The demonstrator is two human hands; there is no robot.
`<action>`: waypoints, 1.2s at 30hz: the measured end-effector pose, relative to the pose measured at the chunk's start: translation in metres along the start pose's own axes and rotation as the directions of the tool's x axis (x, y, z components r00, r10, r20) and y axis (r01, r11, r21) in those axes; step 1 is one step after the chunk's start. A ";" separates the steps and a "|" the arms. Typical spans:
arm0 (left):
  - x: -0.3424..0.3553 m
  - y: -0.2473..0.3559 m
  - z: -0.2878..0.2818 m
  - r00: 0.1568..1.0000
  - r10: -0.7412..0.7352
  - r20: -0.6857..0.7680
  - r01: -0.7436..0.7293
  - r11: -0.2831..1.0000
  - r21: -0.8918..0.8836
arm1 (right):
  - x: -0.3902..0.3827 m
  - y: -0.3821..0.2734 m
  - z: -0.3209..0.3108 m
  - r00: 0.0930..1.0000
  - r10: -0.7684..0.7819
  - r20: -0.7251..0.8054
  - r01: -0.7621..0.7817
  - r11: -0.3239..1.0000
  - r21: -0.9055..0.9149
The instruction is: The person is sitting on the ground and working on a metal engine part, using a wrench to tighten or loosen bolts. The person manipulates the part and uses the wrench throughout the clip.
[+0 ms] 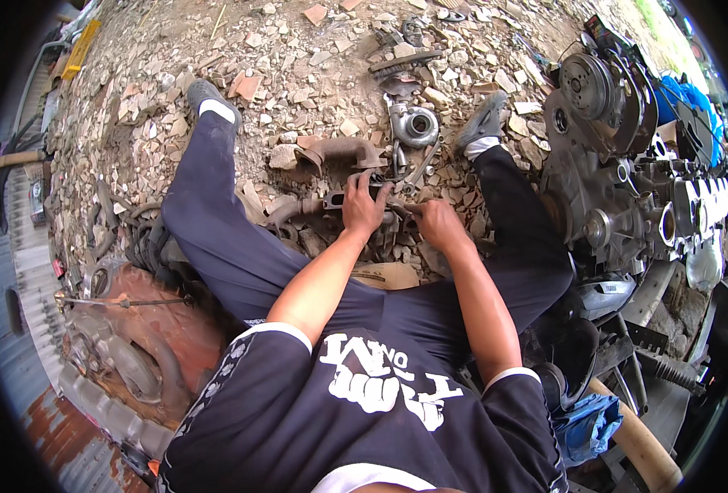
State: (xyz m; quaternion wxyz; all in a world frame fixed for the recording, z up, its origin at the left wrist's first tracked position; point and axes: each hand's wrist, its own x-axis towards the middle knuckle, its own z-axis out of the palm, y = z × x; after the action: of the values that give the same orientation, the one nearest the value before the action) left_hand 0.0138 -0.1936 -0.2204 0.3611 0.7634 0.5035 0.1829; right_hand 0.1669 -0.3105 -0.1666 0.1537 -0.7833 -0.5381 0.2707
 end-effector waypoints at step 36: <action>0.002 -0.018 -0.025 0.950 0.129 0.285 -0.151 0.987 0.057 | 0.020 0.033 0.006 0.915 0.376 0.149 -0.404 0.852 0.333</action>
State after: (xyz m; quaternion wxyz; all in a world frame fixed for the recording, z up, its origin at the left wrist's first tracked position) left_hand -0.0129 -0.1789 -0.2175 0.3845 0.8289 0.3986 0.0783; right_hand 0.1944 -0.3048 -0.1943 0.2142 -0.8237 -0.3154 0.4197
